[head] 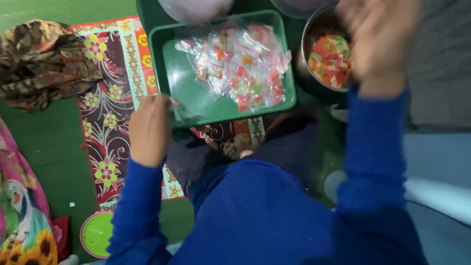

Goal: Packaging small colorful items into individual zip-lock bags and sealing them manually.

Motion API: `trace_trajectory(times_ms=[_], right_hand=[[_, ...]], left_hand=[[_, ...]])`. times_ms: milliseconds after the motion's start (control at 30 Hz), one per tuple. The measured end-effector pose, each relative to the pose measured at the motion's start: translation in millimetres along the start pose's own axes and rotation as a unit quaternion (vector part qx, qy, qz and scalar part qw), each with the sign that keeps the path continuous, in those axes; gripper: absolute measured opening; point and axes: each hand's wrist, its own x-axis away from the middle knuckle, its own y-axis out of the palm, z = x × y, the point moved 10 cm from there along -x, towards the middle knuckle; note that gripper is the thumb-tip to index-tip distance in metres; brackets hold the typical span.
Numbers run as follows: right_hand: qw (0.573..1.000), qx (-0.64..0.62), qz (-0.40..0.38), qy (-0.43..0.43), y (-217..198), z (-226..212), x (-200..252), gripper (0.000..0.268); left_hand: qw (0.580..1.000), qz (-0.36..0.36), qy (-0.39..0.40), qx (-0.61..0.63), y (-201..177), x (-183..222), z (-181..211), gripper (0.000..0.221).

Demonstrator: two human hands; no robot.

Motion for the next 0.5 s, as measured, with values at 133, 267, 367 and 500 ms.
trace_trajectory(times_ms=[133,267,367,500], right_hand=[[0.994,0.028,-0.102,-0.024,45.7,71.0,59.2,0.014],[0.978,0.040,-0.206,0.011,92.8,161.5,122.3,0.019],[0.983,-0.063,-0.141,0.099,90.0,209.6,135.3,0.026],[0.995,-0.019,-0.081,0.058,66.1,201.7,132.7,0.020]], left_hand=[[0.977,0.047,-0.008,0.210,-12.7,14.4,7.8,0.007],[0.861,0.021,-0.064,0.503,-6.2,22.0,46.9,0.006],[0.802,-0.029,-0.092,0.589,36.1,35.5,84.1,0.011],[0.817,-0.036,-0.070,0.571,39.7,37.3,106.3,0.010]])
